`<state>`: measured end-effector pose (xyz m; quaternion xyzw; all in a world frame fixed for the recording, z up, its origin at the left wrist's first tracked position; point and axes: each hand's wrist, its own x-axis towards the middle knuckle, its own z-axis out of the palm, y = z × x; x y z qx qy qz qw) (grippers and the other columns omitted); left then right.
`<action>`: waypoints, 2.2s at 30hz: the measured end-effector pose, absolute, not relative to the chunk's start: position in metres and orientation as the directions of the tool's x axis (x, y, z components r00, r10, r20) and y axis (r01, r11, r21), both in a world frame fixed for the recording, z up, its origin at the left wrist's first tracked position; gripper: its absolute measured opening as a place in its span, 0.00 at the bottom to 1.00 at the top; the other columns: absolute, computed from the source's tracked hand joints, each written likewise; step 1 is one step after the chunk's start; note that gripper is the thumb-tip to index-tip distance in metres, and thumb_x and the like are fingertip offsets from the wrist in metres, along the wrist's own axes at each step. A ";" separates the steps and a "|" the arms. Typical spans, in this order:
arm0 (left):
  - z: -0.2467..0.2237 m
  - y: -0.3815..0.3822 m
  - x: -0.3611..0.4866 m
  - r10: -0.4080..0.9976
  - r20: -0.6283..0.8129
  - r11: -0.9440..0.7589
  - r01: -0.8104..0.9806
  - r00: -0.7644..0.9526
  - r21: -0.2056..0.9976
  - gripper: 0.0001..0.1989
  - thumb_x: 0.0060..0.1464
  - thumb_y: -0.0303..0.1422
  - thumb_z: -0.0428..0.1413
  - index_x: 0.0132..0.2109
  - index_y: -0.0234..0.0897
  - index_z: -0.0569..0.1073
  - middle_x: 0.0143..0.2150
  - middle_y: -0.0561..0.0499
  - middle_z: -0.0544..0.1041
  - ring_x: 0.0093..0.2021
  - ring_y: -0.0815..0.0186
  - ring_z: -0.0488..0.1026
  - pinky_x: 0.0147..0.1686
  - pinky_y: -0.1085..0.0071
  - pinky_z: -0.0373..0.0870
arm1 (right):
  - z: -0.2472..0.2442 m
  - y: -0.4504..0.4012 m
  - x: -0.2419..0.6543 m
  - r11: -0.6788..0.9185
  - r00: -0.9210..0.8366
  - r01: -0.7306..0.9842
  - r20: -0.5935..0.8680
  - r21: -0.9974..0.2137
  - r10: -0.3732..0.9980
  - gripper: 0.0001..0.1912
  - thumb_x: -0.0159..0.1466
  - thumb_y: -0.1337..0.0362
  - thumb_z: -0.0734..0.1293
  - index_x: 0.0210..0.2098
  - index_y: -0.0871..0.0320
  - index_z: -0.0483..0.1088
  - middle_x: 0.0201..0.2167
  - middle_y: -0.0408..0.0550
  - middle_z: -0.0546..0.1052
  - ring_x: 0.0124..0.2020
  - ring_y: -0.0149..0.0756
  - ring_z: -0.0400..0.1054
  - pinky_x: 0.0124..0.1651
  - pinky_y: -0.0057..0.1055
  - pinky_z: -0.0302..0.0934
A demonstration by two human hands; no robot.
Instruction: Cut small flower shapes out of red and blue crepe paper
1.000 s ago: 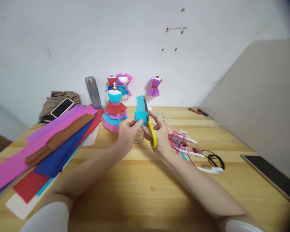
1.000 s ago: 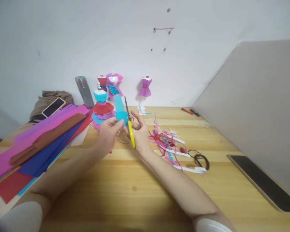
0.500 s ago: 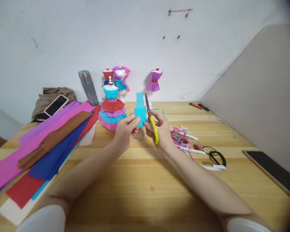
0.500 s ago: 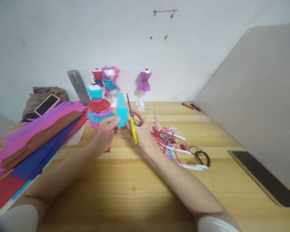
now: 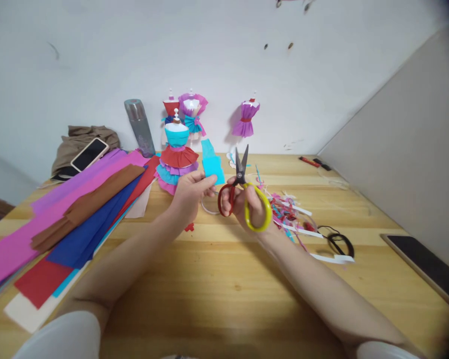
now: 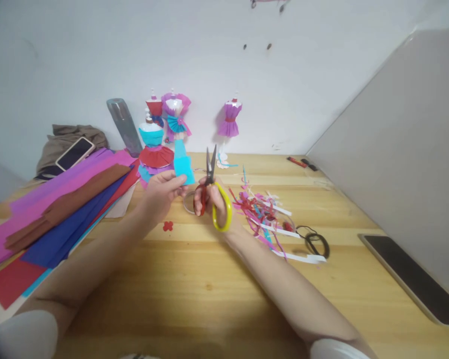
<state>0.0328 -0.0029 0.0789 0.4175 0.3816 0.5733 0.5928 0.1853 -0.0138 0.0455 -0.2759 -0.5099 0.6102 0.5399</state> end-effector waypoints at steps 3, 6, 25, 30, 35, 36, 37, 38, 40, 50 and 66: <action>0.087 -0.003 0.025 0.997 0.045 -0.020 -0.369 0.057 0.929 0.11 0.43 0.34 0.70 0.26 0.34 0.76 0.24 0.53 0.74 0.26 0.72 0.70 0.30 0.74 0.68 | 0.044 -0.020 0.182 0.073 -0.382 -0.306 0.193 -0.949 0.904 0.37 0.53 0.26 0.68 0.42 0.51 0.63 0.30 0.43 0.72 0.24 0.35 0.67 0.29 0.36 0.67; 0.093 -0.003 0.019 0.998 0.053 -0.034 -0.347 0.046 0.937 0.12 0.42 0.35 0.71 0.28 0.34 0.77 0.26 0.52 0.76 0.27 0.72 0.71 0.31 0.74 0.70 | 0.041 -0.028 0.179 0.081 -0.433 -0.216 0.170 -0.973 0.885 0.39 0.53 0.25 0.67 0.43 0.52 0.64 0.33 0.47 0.74 0.27 0.37 0.70 0.31 0.36 0.66; 0.092 -0.003 0.021 0.980 0.197 -0.196 -0.179 -0.014 0.964 0.08 0.41 0.32 0.67 0.29 0.35 0.76 0.23 0.55 0.74 0.24 0.72 0.69 0.26 0.76 0.68 | 0.020 -0.037 0.174 0.219 -0.418 -0.059 0.223 -0.974 0.881 0.37 0.64 0.30 0.64 0.54 0.57 0.68 0.34 0.45 0.70 0.27 0.34 0.68 0.32 0.35 0.62; 0.089 -0.002 0.020 0.983 0.184 -0.183 -0.174 -0.006 0.968 0.08 0.42 0.31 0.66 0.31 0.35 0.76 0.25 0.55 0.75 0.26 0.72 0.71 0.27 0.76 0.71 | 0.020 -0.035 0.172 0.258 -0.390 -0.083 0.270 -0.963 0.881 0.38 0.64 0.29 0.63 0.54 0.57 0.69 0.26 0.40 0.68 0.21 0.33 0.64 0.28 0.34 0.59; 0.088 -0.002 0.021 0.982 0.189 -0.189 -0.168 -0.016 0.968 0.08 0.44 0.30 0.67 0.31 0.36 0.75 0.24 0.56 0.75 0.25 0.73 0.71 0.26 0.77 0.70 | 0.022 -0.037 0.172 0.270 -0.385 -0.062 0.273 -0.961 0.882 0.38 0.65 0.30 0.61 0.55 0.55 0.69 0.23 0.39 0.67 0.20 0.34 0.64 0.26 0.33 0.58; 0.088 -0.002 0.021 0.982 0.189 -0.190 -0.171 -0.021 0.967 0.07 0.44 0.29 0.66 0.31 0.35 0.76 0.24 0.56 0.75 0.24 0.73 0.71 0.26 0.77 0.70 | 0.021 -0.037 0.173 0.275 -0.386 -0.055 0.275 -0.960 0.881 0.37 0.65 0.30 0.61 0.55 0.56 0.69 0.22 0.39 0.68 0.20 0.34 0.64 0.26 0.33 0.58; 0.089 -0.003 0.022 0.982 0.187 -0.189 -0.176 -0.028 0.966 0.07 0.44 0.29 0.66 0.32 0.35 0.76 0.24 0.56 0.75 0.24 0.73 0.71 0.26 0.77 0.70 | 0.020 -0.038 0.173 0.280 -0.386 -0.048 0.276 -0.959 0.880 0.37 0.66 0.31 0.61 0.55 0.56 0.69 0.22 0.39 0.68 0.21 0.34 0.64 0.27 0.34 0.58; 0.089 -0.003 0.023 0.982 0.183 -0.186 -0.183 -0.034 0.965 0.07 0.44 0.29 0.66 0.32 0.35 0.76 0.24 0.56 0.75 0.24 0.74 0.71 0.25 0.78 0.70 | 0.019 -0.038 0.173 0.285 -0.388 -0.044 0.279 -0.958 0.878 0.36 0.67 0.31 0.61 0.56 0.56 0.68 0.22 0.39 0.68 0.21 0.34 0.64 0.27 0.34 0.58; 0.090 -0.004 0.024 0.985 0.169 -0.175 -0.199 -0.047 0.964 0.08 0.43 0.28 0.65 0.34 0.34 0.77 0.24 0.56 0.76 0.24 0.74 0.71 0.25 0.78 0.70 | 0.017 -0.038 0.172 0.293 -0.389 -0.034 0.282 -0.956 0.877 0.35 0.68 0.33 0.60 0.56 0.56 0.68 0.22 0.40 0.69 0.21 0.35 0.64 0.27 0.35 0.58; 0.089 -0.003 0.024 0.988 0.147 -0.152 -0.211 -0.040 0.966 0.06 0.44 0.27 0.64 0.33 0.35 0.76 0.24 0.56 0.76 0.24 0.74 0.71 0.25 0.78 0.70 | 0.022 -0.039 0.169 0.327 -0.352 0.056 0.288 -0.943 0.891 0.35 0.69 0.33 0.58 0.55 0.58 0.68 0.19 0.38 0.67 0.18 0.34 0.62 0.25 0.35 0.57; 0.094 -0.006 0.018 0.984 0.176 -0.175 -0.198 -0.011 0.964 0.08 0.43 0.33 0.66 0.32 0.35 0.76 0.24 0.55 0.76 0.24 0.72 0.72 0.27 0.76 0.71 | 0.023 -0.039 0.169 0.304 -0.349 0.034 0.274 -0.952 0.896 0.34 0.68 0.33 0.60 0.53 0.57 0.69 0.20 0.37 0.66 0.17 0.31 0.60 0.23 0.32 0.56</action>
